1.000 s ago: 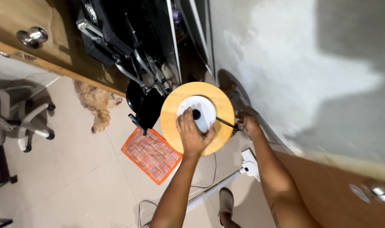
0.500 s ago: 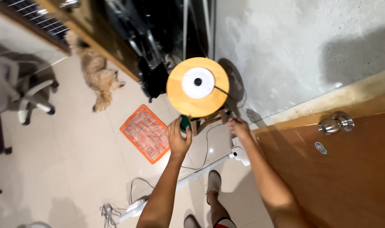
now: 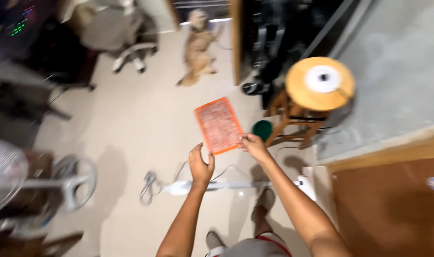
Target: Assembling and preparing a handheld vacuum cleaner for use.
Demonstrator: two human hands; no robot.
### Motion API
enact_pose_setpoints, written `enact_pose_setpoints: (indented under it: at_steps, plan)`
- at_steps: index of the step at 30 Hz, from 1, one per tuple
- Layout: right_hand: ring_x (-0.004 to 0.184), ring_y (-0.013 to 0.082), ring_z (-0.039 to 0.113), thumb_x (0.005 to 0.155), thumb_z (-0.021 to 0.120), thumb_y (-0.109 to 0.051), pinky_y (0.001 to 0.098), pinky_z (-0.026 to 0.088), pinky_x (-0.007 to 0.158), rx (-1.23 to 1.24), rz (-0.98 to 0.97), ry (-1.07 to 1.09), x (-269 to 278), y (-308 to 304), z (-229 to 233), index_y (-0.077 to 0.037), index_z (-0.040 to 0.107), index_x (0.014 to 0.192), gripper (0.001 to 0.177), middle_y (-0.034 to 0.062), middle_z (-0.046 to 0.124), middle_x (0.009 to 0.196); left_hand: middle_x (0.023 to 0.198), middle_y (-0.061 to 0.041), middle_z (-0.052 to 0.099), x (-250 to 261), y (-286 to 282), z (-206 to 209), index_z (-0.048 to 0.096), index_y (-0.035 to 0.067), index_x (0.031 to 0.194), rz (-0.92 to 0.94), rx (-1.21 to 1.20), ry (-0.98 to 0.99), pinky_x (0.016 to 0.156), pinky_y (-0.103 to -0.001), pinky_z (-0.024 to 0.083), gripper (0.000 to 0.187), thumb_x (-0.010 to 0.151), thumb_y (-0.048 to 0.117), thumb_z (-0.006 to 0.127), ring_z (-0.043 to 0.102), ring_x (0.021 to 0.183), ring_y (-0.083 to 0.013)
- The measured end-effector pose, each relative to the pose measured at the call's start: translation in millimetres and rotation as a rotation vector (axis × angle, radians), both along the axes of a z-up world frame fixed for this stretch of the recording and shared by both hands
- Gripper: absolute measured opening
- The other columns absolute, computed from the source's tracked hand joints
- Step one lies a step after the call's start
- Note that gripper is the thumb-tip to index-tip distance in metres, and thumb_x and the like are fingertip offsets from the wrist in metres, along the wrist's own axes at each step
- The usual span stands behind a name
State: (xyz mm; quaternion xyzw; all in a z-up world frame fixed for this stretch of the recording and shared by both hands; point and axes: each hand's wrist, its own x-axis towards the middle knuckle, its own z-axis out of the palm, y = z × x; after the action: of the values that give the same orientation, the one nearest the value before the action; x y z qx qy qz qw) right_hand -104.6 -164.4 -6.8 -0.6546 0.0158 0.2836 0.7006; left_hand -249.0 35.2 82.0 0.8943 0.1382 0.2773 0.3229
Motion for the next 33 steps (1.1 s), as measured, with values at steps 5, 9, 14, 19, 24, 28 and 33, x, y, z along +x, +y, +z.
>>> enact_pose_setpoints:
  at_steps: [5,9,14,19,24,28,33]
  plan:
    - [0.086,0.0134,0.072,0.1,0.065,-0.026,0.0288,0.055,0.074,-0.006,0.157,-0.007,-77,106,16,-0.004,0.068,0.106,0.023,0.0045,0.075,0.096,0.124,-0.02,0.065,-126,84,19,0.06,-0.004,0.127,0.154,-0.066,0.009,0.104,-0.046,0.044,0.045,0.087,0.016,0.069,0.058,0.118,-0.0382]
    - [0.086,0.015,0.073,0.096,0.063,-0.022,0.0292,0.056,0.075,0.042,0.256,0.052,-129,180,55,-0.005,0.071,0.11,0.023,0.0079,0.077,0.101,0.121,-0.019,0.067,-211,152,41,0.063,-0.002,0.124,0.261,-0.082,0.011,0.103,-0.045,0.047,0.041,0.087,0.016,0.069,0.06,0.116,-0.036]
    - [0.087,0.0136,0.071,0.099,0.063,-0.025,0.0277,0.056,0.076,-0.02,0.398,0.015,-175,239,101,-0.004,0.07,0.113,0.026,0.0081,0.076,0.104,0.122,-0.017,0.067,-274,208,70,0.064,-0.001,0.123,0.404,-0.095,-0.013,0.1,-0.043,0.049,0.038,0.088,0.014,0.07,0.061,0.116,-0.0343]
    - [0.087,0.0151,0.07,0.101,0.062,-0.025,0.0292,0.055,0.076,-0.105,0.501,0.01,-174,283,92,-0.003,0.069,0.116,0.028,0.0086,0.074,0.103,0.122,-0.016,0.067,-304,239,70,0.064,-0.001,0.124,0.533,-0.141,-0.037,0.101,-0.042,0.05,0.038,0.088,0.012,0.069,0.061,0.116,-0.0329]
    - [0.087,0.0158,0.07,0.101,0.059,-0.022,0.0297,0.054,0.075,-0.12,0.513,-0.011,-155,333,63,-0.003,0.067,0.117,0.026,0.0089,0.074,0.104,0.121,-0.017,0.067,-327,260,65,0.063,-0.001,0.123,0.606,-0.165,0.002,0.095,-0.041,0.052,0.04,0.087,0.013,0.071,0.066,0.105,-0.0322]
    - [0.086,0.0161,0.071,0.101,0.056,-0.023,0.0296,0.055,0.075,-0.099,0.474,-0.02,-155,374,25,-0.003,0.067,0.116,0.027,0.0084,0.075,0.102,0.121,-0.016,0.066,-349,290,63,0.063,0.0,0.124,0.625,-0.178,-0.006,0.089,-0.041,0.053,0.041,0.086,0.013,0.072,0.068,0.096,-0.0302]
    - [0.085,0.0146,0.07,0.1,0.058,-0.022,0.0293,0.054,0.073,-0.187,0.461,-0.016,-171,407,36,-0.004,0.068,0.111,0.024,0.0062,0.075,0.099,0.121,-0.014,0.066,-347,352,40,0.064,0.001,0.123,0.595,-0.26,0.027,0.085,-0.039,0.055,0.04,0.085,0.012,0.071,0.068,0.092,-0.0267]
